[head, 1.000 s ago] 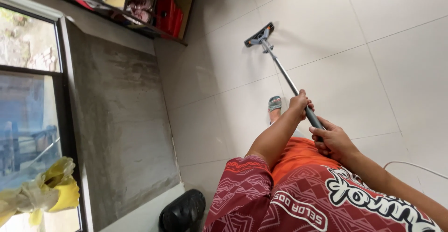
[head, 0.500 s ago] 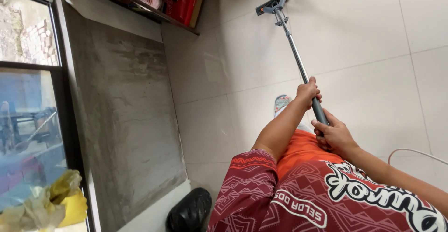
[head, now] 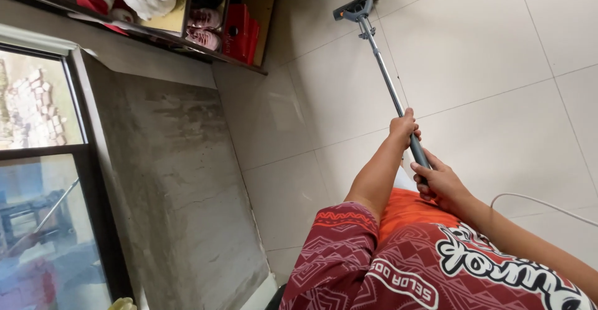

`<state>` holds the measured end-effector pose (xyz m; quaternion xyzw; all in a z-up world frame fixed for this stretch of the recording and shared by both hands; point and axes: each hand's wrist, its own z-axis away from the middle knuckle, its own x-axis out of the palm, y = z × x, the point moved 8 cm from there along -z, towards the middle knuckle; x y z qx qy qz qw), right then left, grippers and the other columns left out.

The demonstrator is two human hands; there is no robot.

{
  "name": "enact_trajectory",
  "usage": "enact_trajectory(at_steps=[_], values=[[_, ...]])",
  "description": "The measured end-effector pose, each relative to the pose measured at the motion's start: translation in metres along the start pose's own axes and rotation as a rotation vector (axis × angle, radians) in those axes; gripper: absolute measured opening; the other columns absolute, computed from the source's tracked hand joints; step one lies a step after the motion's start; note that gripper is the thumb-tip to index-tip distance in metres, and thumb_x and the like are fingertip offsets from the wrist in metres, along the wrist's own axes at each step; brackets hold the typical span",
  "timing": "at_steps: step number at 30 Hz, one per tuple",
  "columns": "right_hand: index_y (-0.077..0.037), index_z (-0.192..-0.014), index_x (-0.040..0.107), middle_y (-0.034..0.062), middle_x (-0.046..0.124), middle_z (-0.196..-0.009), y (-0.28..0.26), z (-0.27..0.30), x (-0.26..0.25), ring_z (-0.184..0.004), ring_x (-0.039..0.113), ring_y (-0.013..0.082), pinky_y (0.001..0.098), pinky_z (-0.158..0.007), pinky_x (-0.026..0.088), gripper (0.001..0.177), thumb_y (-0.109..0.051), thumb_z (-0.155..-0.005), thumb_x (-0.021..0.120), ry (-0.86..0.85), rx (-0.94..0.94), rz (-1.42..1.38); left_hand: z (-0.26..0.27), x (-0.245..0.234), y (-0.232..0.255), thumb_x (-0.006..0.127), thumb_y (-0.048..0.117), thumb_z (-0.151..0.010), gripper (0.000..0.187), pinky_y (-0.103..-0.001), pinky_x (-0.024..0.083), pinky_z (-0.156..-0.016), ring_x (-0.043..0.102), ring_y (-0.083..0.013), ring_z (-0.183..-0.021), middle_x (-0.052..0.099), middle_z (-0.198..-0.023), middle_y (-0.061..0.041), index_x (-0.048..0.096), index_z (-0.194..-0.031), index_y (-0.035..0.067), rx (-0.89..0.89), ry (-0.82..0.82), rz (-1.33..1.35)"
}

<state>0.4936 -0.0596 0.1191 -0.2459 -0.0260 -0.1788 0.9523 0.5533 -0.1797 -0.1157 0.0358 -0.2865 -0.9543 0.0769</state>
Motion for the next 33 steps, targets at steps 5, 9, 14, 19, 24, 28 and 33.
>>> enact_trajectory(at_steps=[5, 9, 14, 19, 24, 28, 33], values=[[-0.018, -0.164, 0.027, 0.0160, 0.049, -0.079, 0.020, 0.035, 0.019, -0.055, 0.046, 0.0209, 0.0371, -0.040, 0.038, 0.080, -0.009, -0.096, 0.067, -0.050, 0.022, 0.040, 0.013, -0.028, -0.024, 0.055, 0.039, -0.104, 0.046, -0.045, 0.055, -0.039, 0.057, -0.0199, -0.044, 0.054, -0.065, -0.012, 0.059, -0.099, -0.008, -0.014, -0.016, 0.053], [-0.019, -0.164, 0.025, 0.0179, 0.049, -0.079, 0.054, 0.052, 0.013, -0.055, 0.047, 0.0226, 0.0396, -0.040, 0.041, 0.085, -0.006, -0.093, 0.070, -0.099, 0.018, 0.086, 0.056, -0.047, -0.039, 0.056, 0.037, -0.104, 0.044, -0.042, 0.053, -0.040, 0.055, -0.0188, -0.044, 0.053, -0.065, -0.010, 0.059, -0.098, -0.007, 0.000, -0.005, 0.083], [-0.017, -0.163, 0.027, 0.0184, 0.049, -0.079, 0.100, 0.084, -0.032, -0.054, 0.046, 0.0219, 0.0363, -0.036, 0.036, 0.081, -0.007, -0.094, 0.067, -0.105, 0.013, 0.084, 0.065, -0.038, -0.115, 0.062, 0.037, -0.101, 0.043, -0.045, 0.054, -0.038, 0.058, -0.0196, -0.043, 0.055, -0.062, -0.010, 0.060, -0.097, -0.005, -0.004, 0.028, 0.150], [-0.016, -0.160, 0.035, 0.0171, 0.050, -0.077, 0.167, 0.101, -0.105, -0.051, 0.043, 0.0198, 0.0337, -0.034, 0.032, 0.074, -0.010, -0.094, 0.068, -0.094, -0.030, 0.020, 0.117, -0.016, -0.182, 0.061, 0.034, -0.103, 0.040, -0.043, 0.054, -0.039, 0.056, -0.0183, -0.044, 0.053, -0.062, -0.008, 0.056, -0.100, -0.005, 0.010, 0.039, 0.234], [-0.017, -0.155, 0.045, 0.0203, 0.051, -0.078, 0.230, 0.136, -0.177, -0.047, 0.041, 0.0189, 0.0314, -0.029, 0.027, 0.064, -0.017, -0.095, 0.069, -0.098, -0.040, -0.066, 0.202, -0.004, -0.250, 0.059, 0.037, -0.106, 0.038, -0.041, 0.054, -0.038, 0.058, -0.0159, -0.043, 0.054, -0.064, -0.004, 0.053, -0.103, -0.001, -0.026, 0.062, 0.315], [-0.012, -0.152, 0.047, 0.0206, 0.052, -0.078, 0.260, 0.160, -0.218, -0.047, 0.042, 0.0174, 0.0286, -0.030, 0.026, 0.060, -0.015, -0.096, 0.066, -0.059, -0.072, -0.144, 0.230, 0.007, -0.288, 0.060, 0.033, -0.106, 0.036, -0.042, 0.055, -0.038, 0.057, -0.0161, -0.042, 0.053, -0.064, -0.003, 0.051, -0.103, -0.002, -0.038, 0.064, 0.312], [-0.008, -0.150, 0.050, 0.0193, 0.054, -0.077, 0.270, 0.170, -0.226, -0.045, 0.043, 0.0140, 0.0249, -0.029, 0.026, 0.055, -0.017, -0.097, 0.063, -0.075, -0.091, -0.244, 0.222, 0.011, -0.307, 0.060, 0.032, -0.105, 0.036, -0.043, 0.055, -0.041, 0.057, -0.0162, -0.043, 0.052, -0.063, -0.003, 0.049, -0.102, -0.002, -0.020, 0.086, 0.292]])
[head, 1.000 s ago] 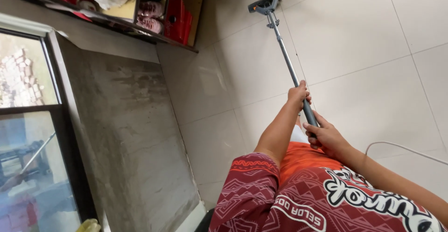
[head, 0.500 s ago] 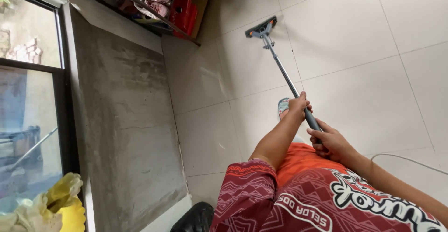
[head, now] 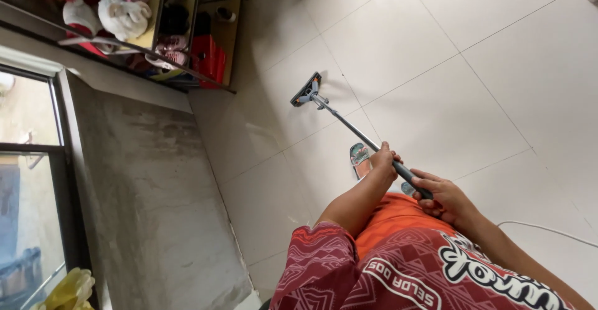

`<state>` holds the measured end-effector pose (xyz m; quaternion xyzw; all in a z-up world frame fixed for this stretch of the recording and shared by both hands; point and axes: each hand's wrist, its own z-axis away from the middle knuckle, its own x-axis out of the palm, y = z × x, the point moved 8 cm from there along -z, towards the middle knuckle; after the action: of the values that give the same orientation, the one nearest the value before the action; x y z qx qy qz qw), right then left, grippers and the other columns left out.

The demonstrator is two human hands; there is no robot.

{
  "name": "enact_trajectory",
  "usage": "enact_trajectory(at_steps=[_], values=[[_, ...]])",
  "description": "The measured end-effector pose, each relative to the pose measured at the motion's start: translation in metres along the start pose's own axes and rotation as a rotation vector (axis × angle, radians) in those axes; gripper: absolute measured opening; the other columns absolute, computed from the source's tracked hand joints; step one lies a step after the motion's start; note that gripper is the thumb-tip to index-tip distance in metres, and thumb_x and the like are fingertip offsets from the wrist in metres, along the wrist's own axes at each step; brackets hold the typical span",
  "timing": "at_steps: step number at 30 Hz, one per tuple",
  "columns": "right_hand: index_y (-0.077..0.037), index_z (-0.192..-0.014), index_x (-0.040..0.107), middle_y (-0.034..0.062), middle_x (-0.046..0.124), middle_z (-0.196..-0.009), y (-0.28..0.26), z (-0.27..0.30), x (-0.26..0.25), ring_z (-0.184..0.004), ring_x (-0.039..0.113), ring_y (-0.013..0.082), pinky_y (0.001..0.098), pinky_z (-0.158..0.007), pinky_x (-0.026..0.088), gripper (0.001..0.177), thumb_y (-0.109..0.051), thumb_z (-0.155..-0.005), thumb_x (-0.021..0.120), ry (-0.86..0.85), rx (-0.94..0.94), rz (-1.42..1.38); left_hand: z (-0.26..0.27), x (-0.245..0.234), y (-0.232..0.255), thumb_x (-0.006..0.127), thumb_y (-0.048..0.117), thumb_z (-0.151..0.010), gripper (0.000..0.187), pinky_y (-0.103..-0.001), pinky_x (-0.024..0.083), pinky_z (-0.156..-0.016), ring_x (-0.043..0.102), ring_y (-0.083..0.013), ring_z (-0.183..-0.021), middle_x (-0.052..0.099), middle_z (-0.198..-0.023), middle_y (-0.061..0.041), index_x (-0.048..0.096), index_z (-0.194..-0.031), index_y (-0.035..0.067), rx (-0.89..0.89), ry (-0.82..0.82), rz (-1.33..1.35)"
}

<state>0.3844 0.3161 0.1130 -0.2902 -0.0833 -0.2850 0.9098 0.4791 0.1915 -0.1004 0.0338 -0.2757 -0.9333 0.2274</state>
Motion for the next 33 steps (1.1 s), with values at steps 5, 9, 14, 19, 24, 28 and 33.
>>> enact_trajectory(at_steps=[5, 9, 14, 19, 24, 28, 33], values=[[-0.009, -0.152, 0.046, 0.0198, 0.054, -0.075, 0.002, -0.024, 0.021, -0.042, 0.043, 0.0167, 0.0276, -0.026, 0.026, 0.061, -0.012, -0.095, 0.067, 0.000, 0.014, 0.010, 0.004, -0.007, 0.041, 0.054, 0.038, -0.106, 0.037, -0.036, 0.058, -0.044, 0.057, -0.0086, -0.044, 0.052, -0.064, 0.002, 0.053, -0.093, 0.003, -0.049, -0.044, -0.176], [-0.011, -0.152, 0.047, 0.0218, 0.055, -0.073, -0.004, -0.057, 0.045, -0.040, 0.043, 0.0184, 0.0292, -0.024, 0.027, 0.063, -0.008, -0.093, 0.069, 0.015, 0.012, 0.032, -0.003, -0.005, 0.079, 0.050, 0.040, -0.107, 0.038, -0.037, 0.059, -0.044, 0.057, -0.0078, -0.045, 0.052, -0.067, 0.002, 0.053, -0.098, 0.003, -0.054, -0.074, -0.248], [-0.014, -0.153, 0.047, 0.0211, 0.056, -0.073, -0.026, -0.097, 0.100, -0.040, 0.043, 0.0186, 0.0290, -0.026, 0.027, 0.063, -0.009, -0.094, 0.069, 0.032, 0.037, 0.064, -0.051, -0.005, 0.131, 0.051, 0.038, -0.106, 0.039, -0.039, 0.060, -0.044, 0.057, -0.0110, -0.045, 0.051, -0.068, -0.002, 0.053, -0.099, 0.000, -0.061, -0.077, -0.212], [-0.018, -0.154, 0.046, 0.0190, 0.055, -0.073, -0.048, -0.160, 0.172, -0.041, 0.043, 0.0184, 0.0285, -0.027, 0.026, 0.064, -0.012, -0.095, 0.068, 0.030, 0.055, 0.090, -0.150, -0.002, 0.191, 0.052, 0.039, -0.106, 0.042, -0.042, 0.059, -0.043, 0.056, -0.0139, -0.044, 0.052, -0.068, -0.006, 0.053, -0.100, -0.003, -0.023, -0.062, -0.218], [-0.021, -0.158, 0.040, 0.0152, 0.052, -0.074, -0.060, -0.243, 0.261, -0.044, 0.042, 0.0161, 0.0259, -0.030, 0.027, 0.065, -0.016, -0.099, 0.066, 0.006, 0.020, 0.122, -0.241, -0.016, 0.279, 0.056, 0.037, -0.103, 0.043, -0.044, 0.055, -0.036, 0.055, -0.0164, -0.038, 0.053, -0.060, -0.007, 0.057, -0.094, -0.006, 0.061, -0.027, -0.206], [-0.024, -0.161, 0.035, 0.0149, 0.050, -0.075, -0.077, -0.277, 0.354, -0.045, 0.041, 0.0171, 0.0273, -0.033, 0.029, 0.070, -0.016, -0.099, 0.066, -0.029, 0.052, 0.128, -0.310, -0.033, 0.349, 0.057, 0.032, -0.101, 0.041, -0.045, 0.052, -0.035, 0.054, -0.0193, -0.037, 0.052, -0.059, -0.010, 0.058, -0.089, -0.006, 0.066, -0.012, -0.217], [-0.024, -0.164, 0.027, 0.0132, 0.046, -0.076, -0.087, -0.270, 0.424, -0.051, 0.041, 0.0172, 0.0310, -0.038, 0.032, 0.075, -0.013, -0.101, 0.065, -0.080, 0.059, 0.194, -0.305, -0.064, 0.412, 0.058, 0.030, -0.099, 0.040, -0.043, 0.051, -0.035, 0.053, -0.0186, -0.039, 0.053, -0.057, -0.010, 0.061, -0.085, -0.007, 0.077, -0.007, -0.250]])
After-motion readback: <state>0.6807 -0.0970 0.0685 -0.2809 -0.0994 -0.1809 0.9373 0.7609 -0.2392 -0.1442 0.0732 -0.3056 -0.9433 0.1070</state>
